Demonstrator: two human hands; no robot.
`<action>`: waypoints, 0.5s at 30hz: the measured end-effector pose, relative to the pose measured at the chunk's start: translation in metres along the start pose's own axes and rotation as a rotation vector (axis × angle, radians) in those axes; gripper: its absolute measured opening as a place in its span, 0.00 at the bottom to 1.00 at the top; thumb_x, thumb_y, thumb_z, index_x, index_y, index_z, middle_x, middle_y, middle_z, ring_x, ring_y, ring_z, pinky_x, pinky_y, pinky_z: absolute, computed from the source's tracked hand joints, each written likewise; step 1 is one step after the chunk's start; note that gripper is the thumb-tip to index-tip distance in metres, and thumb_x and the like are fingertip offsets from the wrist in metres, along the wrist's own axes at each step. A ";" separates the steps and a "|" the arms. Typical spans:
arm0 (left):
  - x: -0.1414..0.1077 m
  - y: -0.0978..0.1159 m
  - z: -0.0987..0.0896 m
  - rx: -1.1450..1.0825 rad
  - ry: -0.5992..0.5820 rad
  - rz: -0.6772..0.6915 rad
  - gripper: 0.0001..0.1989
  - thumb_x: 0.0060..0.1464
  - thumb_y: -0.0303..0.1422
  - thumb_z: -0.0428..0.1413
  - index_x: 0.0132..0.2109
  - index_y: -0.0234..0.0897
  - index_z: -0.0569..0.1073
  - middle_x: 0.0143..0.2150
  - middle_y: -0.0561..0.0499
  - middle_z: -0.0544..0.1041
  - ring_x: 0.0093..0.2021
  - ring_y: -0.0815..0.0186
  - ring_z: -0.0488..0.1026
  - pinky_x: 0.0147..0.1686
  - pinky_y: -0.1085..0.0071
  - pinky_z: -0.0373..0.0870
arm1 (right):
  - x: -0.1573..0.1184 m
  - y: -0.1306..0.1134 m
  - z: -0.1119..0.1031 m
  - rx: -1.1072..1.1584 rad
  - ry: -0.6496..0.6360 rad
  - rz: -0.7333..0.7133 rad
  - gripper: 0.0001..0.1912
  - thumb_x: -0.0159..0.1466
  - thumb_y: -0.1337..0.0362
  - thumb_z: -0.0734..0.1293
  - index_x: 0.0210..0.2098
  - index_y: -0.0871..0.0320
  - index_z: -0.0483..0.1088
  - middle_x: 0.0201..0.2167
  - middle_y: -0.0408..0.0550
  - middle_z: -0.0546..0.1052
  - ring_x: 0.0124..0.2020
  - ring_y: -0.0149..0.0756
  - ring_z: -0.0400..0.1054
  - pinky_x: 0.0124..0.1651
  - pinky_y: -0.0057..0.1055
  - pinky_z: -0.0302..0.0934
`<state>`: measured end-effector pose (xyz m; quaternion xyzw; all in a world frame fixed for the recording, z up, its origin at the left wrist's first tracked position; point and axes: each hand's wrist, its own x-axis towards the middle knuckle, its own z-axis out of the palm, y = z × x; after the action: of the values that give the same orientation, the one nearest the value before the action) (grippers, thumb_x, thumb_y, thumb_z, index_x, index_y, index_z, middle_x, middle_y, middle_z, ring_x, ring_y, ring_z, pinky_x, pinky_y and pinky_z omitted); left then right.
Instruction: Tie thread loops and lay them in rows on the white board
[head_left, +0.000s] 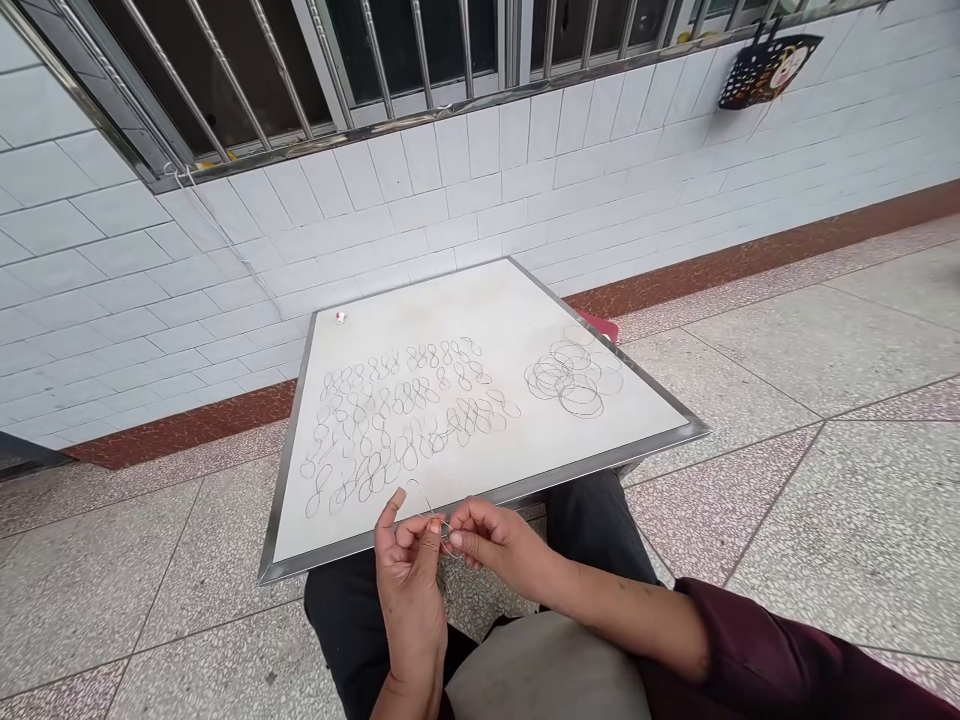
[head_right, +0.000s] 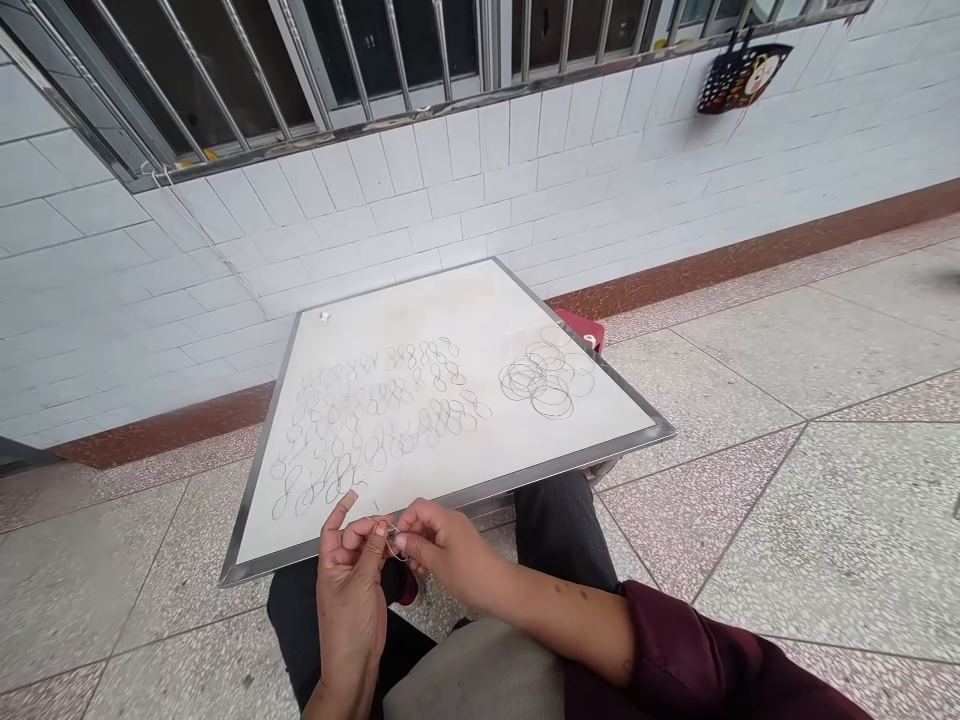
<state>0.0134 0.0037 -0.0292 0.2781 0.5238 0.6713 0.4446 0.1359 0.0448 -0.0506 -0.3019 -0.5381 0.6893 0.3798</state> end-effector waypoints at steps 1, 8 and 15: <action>0.000 0.001 0.000 -0.005 -0.011 -0.013 0.31 0.53 0.37 0.65 0.62 0.43 0.65 0.34 0.55 0.77 0.37 0.68 0.75 0.45 0.70 0.70 | 0.001 0.000 -0.002 0.029 -0.001 0.019 0.18 0.62 0.48 0.69 0.34 0.57 0.67 0.28 0.40 0.71 0.24 0.26 0.62 0.29 0.27 0.59; 0.002 0.001 -0.001 -0.021 -0.028 -0.069 0.29 0.51 0.36 0.66 0.59 0.43 0.69 0.38 0.53 0.78 0.39 0.67 0.76 0.42 0.70 0.71 | 0.004 0.001 -0.005 0.094 0.022 0.094 0.24 0.57 0.42 0.71 0.33 0.57 0.67 0.28 0.40 0.73 0.23 0.25 0.63 0.27 0.26 0.59; 0.003 -0.002 -0.001 -0.059 -0.035 -0.084 0.30 0.50 0.36 0.67 0.59 0.41 0.69 0.38 0.51 0.79 0.45 0.63 0.77 0.49 0.64 0.71 | 0.004 0.001 -0.008 0.105 0.005 0.100 0.23 0.58 0.44 0.71 0.34 0.58 0.68 0.28 0.40 0.72 0.23 0.25 0.64 0.28 0.26 0.58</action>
<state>0.0118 0.0066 -0.0318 0.2544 0.5070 0.6622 0.4895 0.1400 0.0522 -0.0539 -0.3100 -0.4844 0.7339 0.3615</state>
